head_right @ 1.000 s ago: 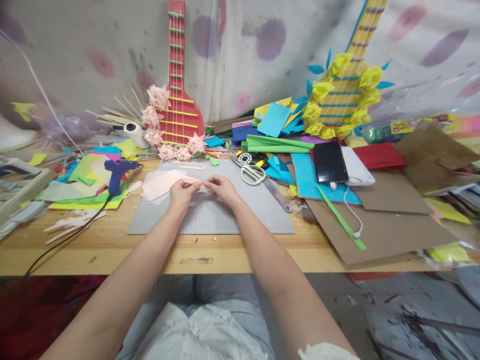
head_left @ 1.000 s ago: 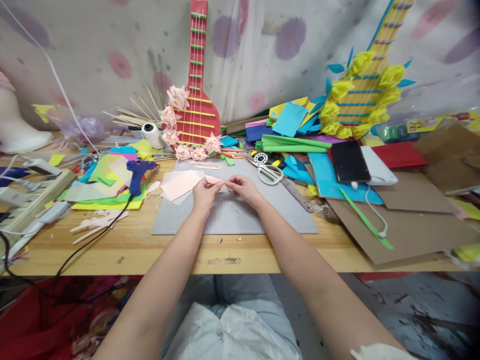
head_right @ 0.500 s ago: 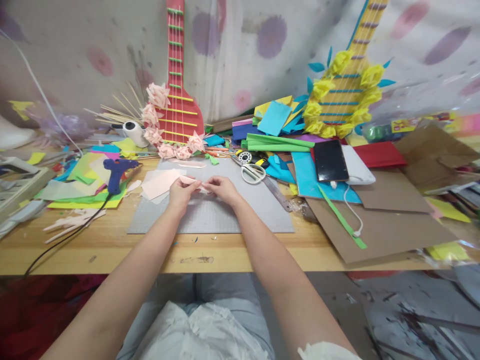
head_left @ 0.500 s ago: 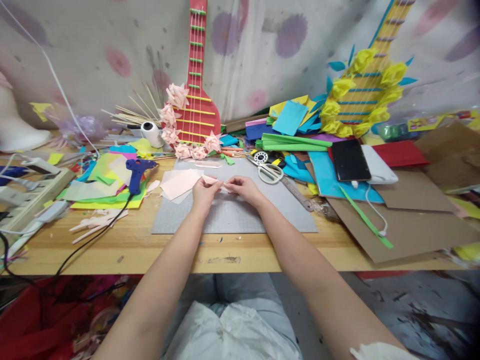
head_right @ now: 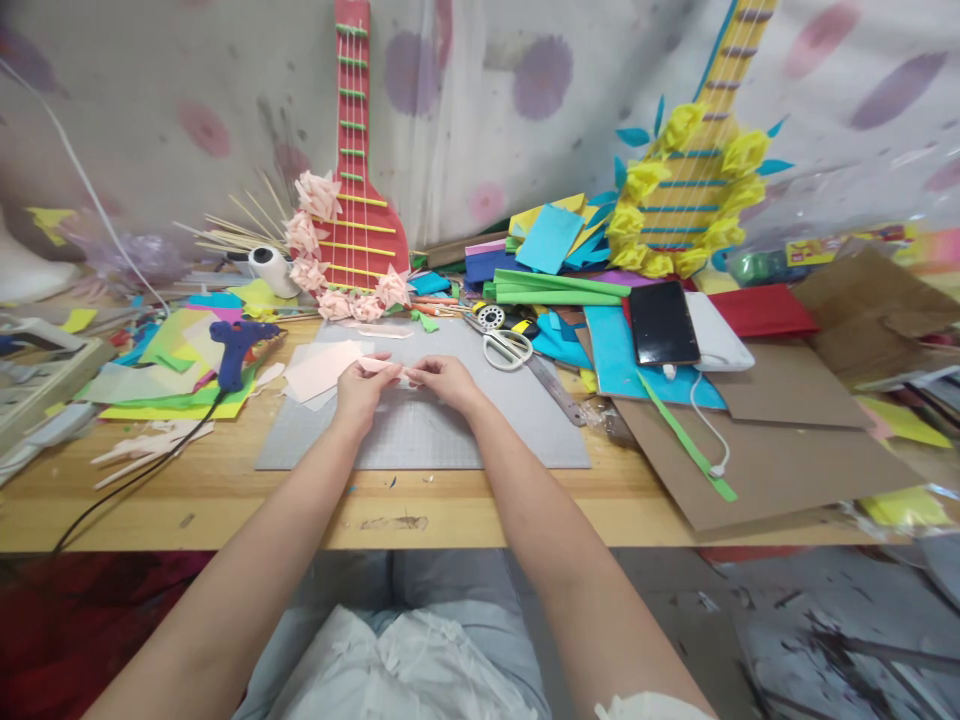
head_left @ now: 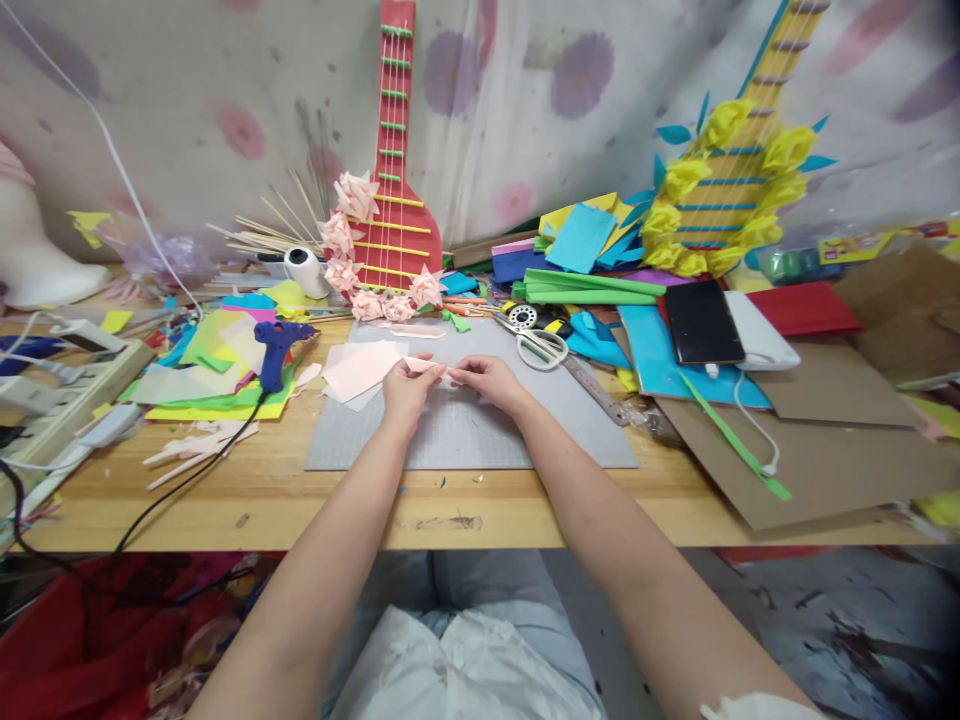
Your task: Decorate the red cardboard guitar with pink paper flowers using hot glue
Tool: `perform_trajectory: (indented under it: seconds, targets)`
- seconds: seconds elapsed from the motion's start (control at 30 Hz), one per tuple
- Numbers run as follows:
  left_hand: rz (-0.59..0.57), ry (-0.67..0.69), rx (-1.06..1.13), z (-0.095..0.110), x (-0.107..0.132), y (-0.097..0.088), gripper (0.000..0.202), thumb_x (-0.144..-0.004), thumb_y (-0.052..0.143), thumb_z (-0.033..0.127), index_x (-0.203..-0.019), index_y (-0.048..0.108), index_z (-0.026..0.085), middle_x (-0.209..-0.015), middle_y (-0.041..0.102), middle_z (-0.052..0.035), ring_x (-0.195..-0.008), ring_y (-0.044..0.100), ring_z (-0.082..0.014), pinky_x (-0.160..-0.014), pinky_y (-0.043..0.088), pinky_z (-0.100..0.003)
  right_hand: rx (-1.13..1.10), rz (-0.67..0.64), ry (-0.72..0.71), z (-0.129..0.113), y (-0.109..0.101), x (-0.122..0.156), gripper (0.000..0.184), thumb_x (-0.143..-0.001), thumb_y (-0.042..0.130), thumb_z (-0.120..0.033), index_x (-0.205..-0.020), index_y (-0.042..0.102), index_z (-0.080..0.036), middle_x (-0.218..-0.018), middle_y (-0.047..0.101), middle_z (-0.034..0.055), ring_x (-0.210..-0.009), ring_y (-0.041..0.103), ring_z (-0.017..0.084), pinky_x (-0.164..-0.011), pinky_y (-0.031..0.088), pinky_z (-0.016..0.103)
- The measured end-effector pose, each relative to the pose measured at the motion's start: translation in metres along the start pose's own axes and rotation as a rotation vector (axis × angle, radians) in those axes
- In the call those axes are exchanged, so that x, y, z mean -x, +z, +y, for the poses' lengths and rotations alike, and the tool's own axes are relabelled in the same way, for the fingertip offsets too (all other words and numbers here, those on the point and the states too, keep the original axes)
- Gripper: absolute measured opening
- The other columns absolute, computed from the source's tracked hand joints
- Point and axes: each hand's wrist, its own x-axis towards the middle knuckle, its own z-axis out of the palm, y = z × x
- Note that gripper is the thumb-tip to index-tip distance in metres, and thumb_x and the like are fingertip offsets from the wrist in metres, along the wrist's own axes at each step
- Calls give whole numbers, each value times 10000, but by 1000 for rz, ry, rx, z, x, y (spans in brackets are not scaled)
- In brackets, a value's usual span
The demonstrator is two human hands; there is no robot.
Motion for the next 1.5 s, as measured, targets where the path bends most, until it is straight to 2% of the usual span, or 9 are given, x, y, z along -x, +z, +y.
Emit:
perform_trajectory:
  seconds: [0.33, 0.57, 0.7, 0.83, 0.9, 1.07, 1.17, 1.37, 1.5]
  targets:
    - [147, 31, 88, 3, -6, -6, 376, -504, 734, 193, -849, 603, 122, -640, 631, 9, -605, 604, -113, -554, 516, -241, -59, 11, 142, -2, -8, -1, 195, -629, 736, -283, -610, 613, -133, -496, 602, -14, -413, 482, 53, -414, 400, 170]
    - [199, 31, 141, 8, -9, -14, 350, -495, 724, 139, -781, 522, 142, -585, 590, 34, -599, 604, -108, -573, 521, -239, -177, -54, 169, -1, -9, 1, 133, -627, 738, -200, -663, 634, -125, -574, 647, 7, -496, 572, 74, -494, 495, 188]
    - [150, 10, 153, 9, -9, -16, 421, -516, 722, 137, -872, 499, 151, -609, 603, 29, -630, 620, -121, -642, 519, -272, -201, -74, 180, -1, -11, 2, 127, -621, 739, -184, -672, 641, -124, -586, 652, 12, -518, 588, 84, -531, 518, 210]
    - [-14, 0, 155, 6, -10, -18, 546, -520, 742, 159, -984, 454, 174, -812, 679, -30, -754, 647, -136, -760, 490, -303, -188, -89, 165, 1, -11, 1, 134, -621, 736, -203, -679, 643, -126, -598, 654, 18, -519, 584, 88, -547, 518, 227]
    - [-74, 24, 79, 3, -9, -17, 558, -519, 750, 185, -1000, 468, 170, -822, 687, -36, -744, 643, -132, -764, 475, -289, -167, -93, 140, 2, -9, 0, 143, -617, 733, -218, -683, 642, -130, -602, 652, 13, -526, 578, 86, -551, 509, 225]
    - [-42, 79, -68, 0, -8, -14, 572, -522, 750, 263, -1031, 512, 158, -707, 671, -6, -582, 594, -114, -578, 439, -224, -64, -74, 25, 3, -3, -2, 200, -607, 719, -263, -752, 640, -151, -636, 640, -9, -537, 530, 74, -470, 425, 179]
    - [-50, 65, -116, 0, -7, -12, 587, -519, 754, 281, -1047, 536, 147, -680, 666, -6, -554, 582, -110, -549, 427, -215, -9, -71, -3, 3, -1, -2, 183, -623, 694, -286, -727, 626, -152, -628, 632, -10, -535, 510, 73, -471, 401, 181]
    - [-84, 76, -67, 0, -5, -12, 530, -587, 710, 295, -1068, 570, 122, -689, 685, -32, -662, 637, -140, -682, 485, -268, 77, -27, -21, 2, -6, -3, 166, -624, 680, -292, -662, 615, -144, -567, 612, -22, -467, 437, 52, -464, 331, 186]
    - [-109, 80, 23, -1, -6, -14, 475, -632, 660, 290, -1063, 584, 104, -687, 694, -48, -735, 663, -171, -756, 497, -321, 1, -52, 5, 0, -9, -3, 151, -626, 676, -279, -663, 626, -142, -567, 626, -18, -471, 461, 53, -485, 367, 185]
